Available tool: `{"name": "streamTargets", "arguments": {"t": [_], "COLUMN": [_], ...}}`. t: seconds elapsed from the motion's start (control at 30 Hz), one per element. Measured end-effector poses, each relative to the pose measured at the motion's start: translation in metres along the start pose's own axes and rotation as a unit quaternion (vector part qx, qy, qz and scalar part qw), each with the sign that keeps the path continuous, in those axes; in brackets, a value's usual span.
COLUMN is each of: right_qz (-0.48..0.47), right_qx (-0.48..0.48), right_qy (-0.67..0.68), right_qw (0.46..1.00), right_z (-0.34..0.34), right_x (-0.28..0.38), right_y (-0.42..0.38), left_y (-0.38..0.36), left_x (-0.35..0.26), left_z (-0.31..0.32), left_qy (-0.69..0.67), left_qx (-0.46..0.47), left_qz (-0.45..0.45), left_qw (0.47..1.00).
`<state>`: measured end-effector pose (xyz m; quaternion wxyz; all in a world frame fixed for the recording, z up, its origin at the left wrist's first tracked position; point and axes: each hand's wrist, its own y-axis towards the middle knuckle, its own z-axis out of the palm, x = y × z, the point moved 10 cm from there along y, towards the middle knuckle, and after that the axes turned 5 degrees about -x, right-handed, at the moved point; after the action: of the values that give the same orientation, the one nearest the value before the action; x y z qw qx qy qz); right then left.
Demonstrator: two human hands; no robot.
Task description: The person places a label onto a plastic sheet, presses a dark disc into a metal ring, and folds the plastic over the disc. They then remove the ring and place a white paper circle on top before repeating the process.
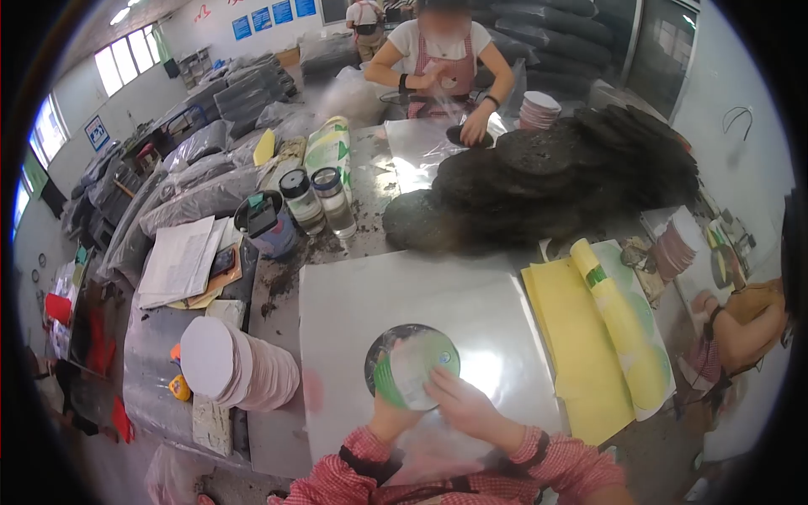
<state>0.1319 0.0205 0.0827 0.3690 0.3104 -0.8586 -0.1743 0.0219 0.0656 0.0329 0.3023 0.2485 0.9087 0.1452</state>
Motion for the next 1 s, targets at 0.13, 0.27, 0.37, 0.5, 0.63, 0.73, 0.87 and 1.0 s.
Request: {"name": "streamTargets", "arguments": {"t": [0.13, 0.27, 0.37, 0.5, 0.63, 0.73, 0.87, 1.0], "right_qz": [0.035, 0.127, 0.130, -0.019, -0.049, -0.041, -0.084, 0.066], "right_qx": [0.143, 0.052, 0.034, 0.149, 0.212, 0.201, 0.111, -0.098], "right_qy": [-0.057, 0.151, 0.158, -0.033, -0.081, -0.098, -0.079, -0.005], "right_qw": [0.987, 0.979, 0.978, 0.988, 0.973, 0.974, 0.987, 0.993], "right_z": [0.007, 0.016, 0.054, 0.070, 0.107, 0.107, 0.083, 0.011], "right_x": [-0.001, -0.034, -0.057, -0.013, -0.017, -0.020, -0.008, -0.050], "right_y": [0.018, 0.059, 0.057, 0.064, 0.049, 0.048, 0.053, 0.048], "left_y": [-0.003, 0.009, 0.016, -0.024, -0.076, -0.035, -0.004, -0.010], "left_x": [0.005, -0.004, -0.002, 0.067, 0.113, 0.060, -0.063, -0.075], "left_z": [-0.001, -0.018, -0.035, -0.074, -0.042, -0.064, -0.088, -0.082], "left_qy": [-0.126, -0.213, -0.271, -0.583, -0.252, -0.126, -0.032, -0.046], "left_qx": [-0.007, -0.015, -0.047, -0.132, -0.076, -0.065, -0.066, -0.053], "left_qz": [-0.029, -0.103, -0.077, -0.284, -0.381, -0.307, -0.111, -0.135], "left_qw": [0.992, 0.972, 0.958, 0.750, 0.886, 0.941, 0.991, 0.988]}}
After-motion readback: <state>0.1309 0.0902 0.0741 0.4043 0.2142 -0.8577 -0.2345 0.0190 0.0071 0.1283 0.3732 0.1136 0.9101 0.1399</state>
